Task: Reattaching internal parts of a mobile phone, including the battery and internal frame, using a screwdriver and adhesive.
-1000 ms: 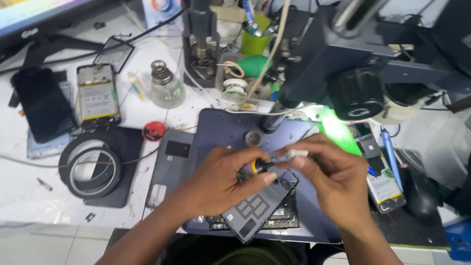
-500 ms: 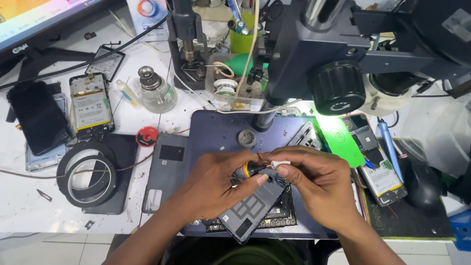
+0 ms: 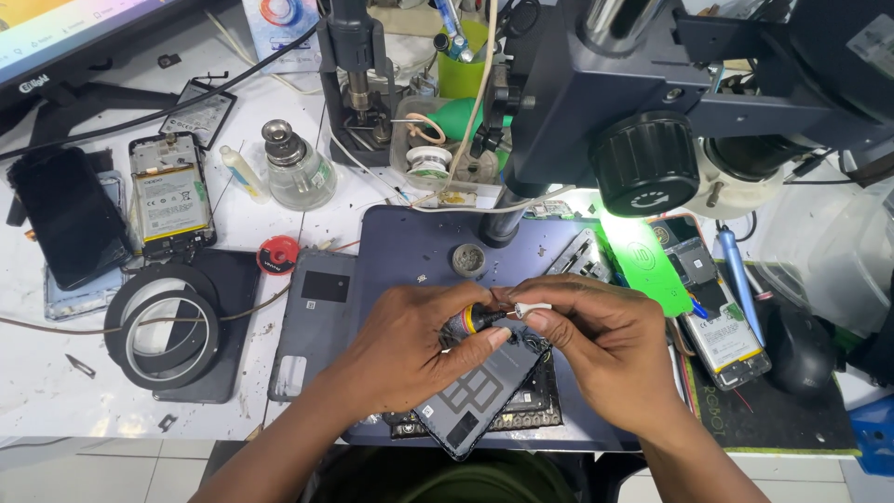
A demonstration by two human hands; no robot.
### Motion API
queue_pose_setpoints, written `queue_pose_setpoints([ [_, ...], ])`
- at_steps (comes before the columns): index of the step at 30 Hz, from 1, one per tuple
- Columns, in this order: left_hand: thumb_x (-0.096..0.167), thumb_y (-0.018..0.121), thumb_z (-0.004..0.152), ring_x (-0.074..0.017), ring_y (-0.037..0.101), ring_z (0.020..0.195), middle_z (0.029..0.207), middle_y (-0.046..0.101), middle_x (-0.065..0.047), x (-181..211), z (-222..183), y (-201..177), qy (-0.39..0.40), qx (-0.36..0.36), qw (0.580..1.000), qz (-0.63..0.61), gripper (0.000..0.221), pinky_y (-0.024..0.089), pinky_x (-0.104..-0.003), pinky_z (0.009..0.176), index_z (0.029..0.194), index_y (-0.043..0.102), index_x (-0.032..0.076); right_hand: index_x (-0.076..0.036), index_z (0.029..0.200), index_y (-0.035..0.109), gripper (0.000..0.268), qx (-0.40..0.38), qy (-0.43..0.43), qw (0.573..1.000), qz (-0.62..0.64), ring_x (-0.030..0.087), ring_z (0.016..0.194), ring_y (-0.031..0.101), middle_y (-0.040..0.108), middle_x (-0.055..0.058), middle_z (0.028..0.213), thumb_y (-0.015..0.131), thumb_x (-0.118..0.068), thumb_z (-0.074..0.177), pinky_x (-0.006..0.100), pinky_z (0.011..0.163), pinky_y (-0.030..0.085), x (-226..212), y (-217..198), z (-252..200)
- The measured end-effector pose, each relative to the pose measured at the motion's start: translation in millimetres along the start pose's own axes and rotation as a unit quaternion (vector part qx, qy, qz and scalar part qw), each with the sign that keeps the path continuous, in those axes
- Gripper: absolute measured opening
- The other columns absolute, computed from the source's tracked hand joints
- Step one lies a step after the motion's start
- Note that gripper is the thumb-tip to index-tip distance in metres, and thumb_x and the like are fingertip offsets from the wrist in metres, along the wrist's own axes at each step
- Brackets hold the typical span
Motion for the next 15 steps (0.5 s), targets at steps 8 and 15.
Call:
queue_pose_setpoints([
  [8, 0.047, 0.05, 0.102, -0.0293, 0.058, 0.052, 0.074, 0.065, -0.001, -7.9, -4.5, 8.5, -0.009, -0.012, 0.995, 0.1, 0.036, 0.042, -0.042, 0.049, 0.111, 0.06, 0.014, -0.005, 0.104, 0.078, 0.017, -0.025, -0.047, 0.991, -0.122, 0.023, 0.1, 0.081, 0.081, 0.011, 0.106, 0.066, -0.014, 0.095, 0.032, 0.091, 0.064, -4.4, -2.0, 0.2],
  [15, 0.045, 0.048, 0.102, -0.0264, 0.065, 0.056, 0.088, 0.076, -0.002, -3.7, -1.7, 2.9, 0.001, -0.001, 0.998, 0.064, 0.04, 0.046, -0.04, 0.053, 0.121, 0.065, 0.016, 0.001, 0.101, 0.075, 0.015, -0.016, 0.05, 0.998, 0.047, 0.026, 0.086, 0.083, 0.079, 0.015, 0.1, 0.065, -0.009, 0.095, 0.033, 0.083, 0.071, 2.2, -4.1, 1.3],
])
Point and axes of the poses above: each hand's wrist, its own z-axis towards the middle knuckle, its own y-axis out of the palm, x = y × z, the point moved 2 cm from there along z, towards the middle knuckle
